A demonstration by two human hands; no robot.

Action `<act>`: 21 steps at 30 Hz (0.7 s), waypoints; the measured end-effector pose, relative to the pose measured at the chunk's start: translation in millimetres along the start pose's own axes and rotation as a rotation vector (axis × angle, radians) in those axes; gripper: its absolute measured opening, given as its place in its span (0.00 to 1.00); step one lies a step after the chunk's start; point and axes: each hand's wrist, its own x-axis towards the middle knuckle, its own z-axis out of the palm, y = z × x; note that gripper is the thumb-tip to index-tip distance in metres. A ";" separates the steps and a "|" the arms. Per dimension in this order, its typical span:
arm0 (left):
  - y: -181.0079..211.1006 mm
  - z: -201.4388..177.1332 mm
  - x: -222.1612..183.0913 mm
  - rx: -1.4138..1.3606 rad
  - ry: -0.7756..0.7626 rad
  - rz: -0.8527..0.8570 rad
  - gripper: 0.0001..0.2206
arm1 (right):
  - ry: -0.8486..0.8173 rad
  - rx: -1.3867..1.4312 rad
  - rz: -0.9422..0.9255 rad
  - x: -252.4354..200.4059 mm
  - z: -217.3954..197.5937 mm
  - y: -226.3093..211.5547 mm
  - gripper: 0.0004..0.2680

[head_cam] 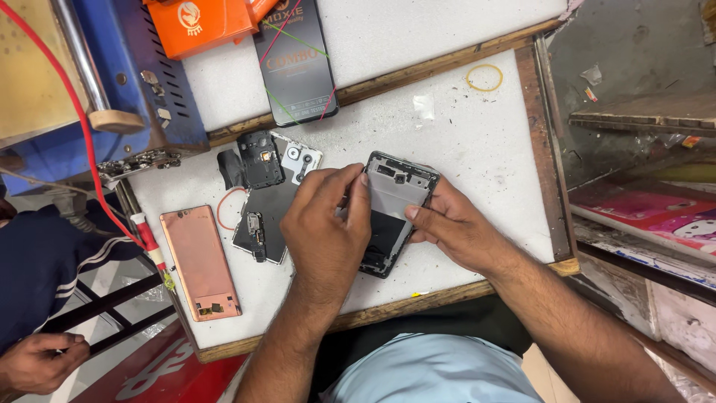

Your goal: The person tests a disassembled smartphone by interacting with the touchscreen, then removes the screen assembly and cleans the internal frame with a cloth. The person handles the phone components and a cleaning cloth on a cluttered workbench.

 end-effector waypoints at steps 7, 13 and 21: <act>-0.5 -0.4 -0.5 -0.030 0.014 0.042 0.06 | -0.009 0.003 0.000 2.5 -0.1 -0.7 0.22; 5.6 7.7 4.2 -0.082 0.111 0.105 0.06 | -0.005 -0.042 0.012 0.5 -0.5 0.7 0.21; 13.6 -1.9 -1.3 0.057 0.072 0.012 0.05 | -0.006 -0.024 -0.004 0.2 1.3 -1.4 0.22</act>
